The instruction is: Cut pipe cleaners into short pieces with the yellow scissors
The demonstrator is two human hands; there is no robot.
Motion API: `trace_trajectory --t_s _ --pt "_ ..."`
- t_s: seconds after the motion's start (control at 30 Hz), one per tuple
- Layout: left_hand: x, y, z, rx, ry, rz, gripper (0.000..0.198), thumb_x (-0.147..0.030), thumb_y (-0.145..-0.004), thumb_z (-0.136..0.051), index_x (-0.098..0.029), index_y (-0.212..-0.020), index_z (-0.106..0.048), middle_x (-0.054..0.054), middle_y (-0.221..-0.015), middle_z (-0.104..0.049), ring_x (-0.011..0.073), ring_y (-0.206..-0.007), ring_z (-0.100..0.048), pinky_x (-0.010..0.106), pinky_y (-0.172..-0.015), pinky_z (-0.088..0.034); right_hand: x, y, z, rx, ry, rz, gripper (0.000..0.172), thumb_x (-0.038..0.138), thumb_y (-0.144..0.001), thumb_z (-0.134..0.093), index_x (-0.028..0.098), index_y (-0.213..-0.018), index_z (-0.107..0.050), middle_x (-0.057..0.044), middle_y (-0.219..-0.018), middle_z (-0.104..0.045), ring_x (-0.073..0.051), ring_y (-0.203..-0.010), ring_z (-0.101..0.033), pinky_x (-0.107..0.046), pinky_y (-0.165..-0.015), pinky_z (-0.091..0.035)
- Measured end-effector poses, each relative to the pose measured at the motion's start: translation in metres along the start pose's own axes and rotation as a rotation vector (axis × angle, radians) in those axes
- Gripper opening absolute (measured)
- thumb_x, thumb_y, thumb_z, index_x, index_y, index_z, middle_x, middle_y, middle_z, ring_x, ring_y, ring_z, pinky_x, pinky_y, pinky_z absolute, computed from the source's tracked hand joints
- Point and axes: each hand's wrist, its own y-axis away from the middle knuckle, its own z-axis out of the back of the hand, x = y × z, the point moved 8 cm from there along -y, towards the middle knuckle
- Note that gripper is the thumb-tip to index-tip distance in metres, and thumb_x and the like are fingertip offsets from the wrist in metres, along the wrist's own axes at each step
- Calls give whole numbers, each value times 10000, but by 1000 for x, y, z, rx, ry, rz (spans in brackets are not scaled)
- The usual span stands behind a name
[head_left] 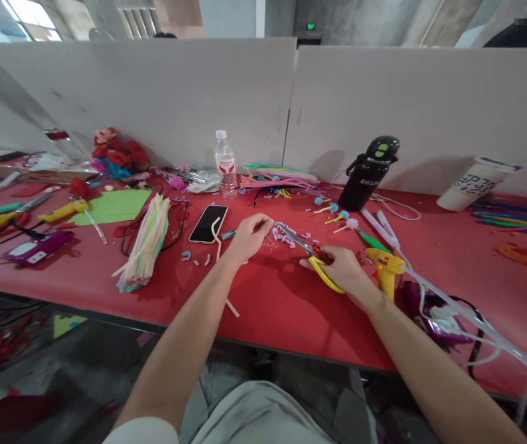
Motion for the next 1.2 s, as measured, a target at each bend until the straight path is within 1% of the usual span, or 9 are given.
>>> trace_trajectory --t_s 0.33,0.5,0.67,0.87,1.03,1.2 --pt "-1 0 -1 12 -13 -17 279 -393 -907 -485 -161 -766 -551 1 -676 -529 110 -626 -479 235 -608 -365 -1 -1 -1 7 -1 20 559 656 -696 -649 180 -560 -391 50 -553 -315 -83 -535 -256 -224 -451 -203" --pt "1 0 0 5 -5 4 272 -397 -902 -491 -165 -781 -562 5 -686 -543 115 -631 -491 240 -614 -377 -2 -2 -1 9 22 11 586 691 -688 -631 179 -540 -388 49 -542 -300 -82 -527 -249 -227 -445 -189" --pt "0 0 0 -1 13 10 274 -401 -897 -499 -164 -773 -560 4 -685 -543 114 -633 -489 238 -621 -379 0 0 2 -15 24 -5 569 693 -687 -626 184 -560 -407 47 -537 -334 -86 -522 -262 -226 -449 -208" --pt "2 0 1 -2 14 21 281 -404 -901 -488 -162 -780 -565 4 -692 -545 118 -645 -493 243 -630 -378 5 2 3 -8 -22 -3 539 634 -696 -655 188 -571 -380 46 -557 -313 -85 -534 -268 -221 -448 -207" --pt "0 1 1 -1 -11 17 299 -419 -902 -481 -167 -760 -557 3 -678 -538 120 -635 -479 248 -627 -366 3 1 2 -10 -16 8 527 628 -711 -640 179 -564 -408 41 -571 -307 -82 -536 -257 -224 -443 -201" --pt "0 1 1 -3 -22 14 303 -425 -903 -480 -168 -763 -553 3 -680 -531 119 -635 -474 248 -624 -359 1 2 0 10 -25 9 518 636 -714 -636 175 -578 -441 38 -578 -332 -86 -542 -267 -224 -441 -215"
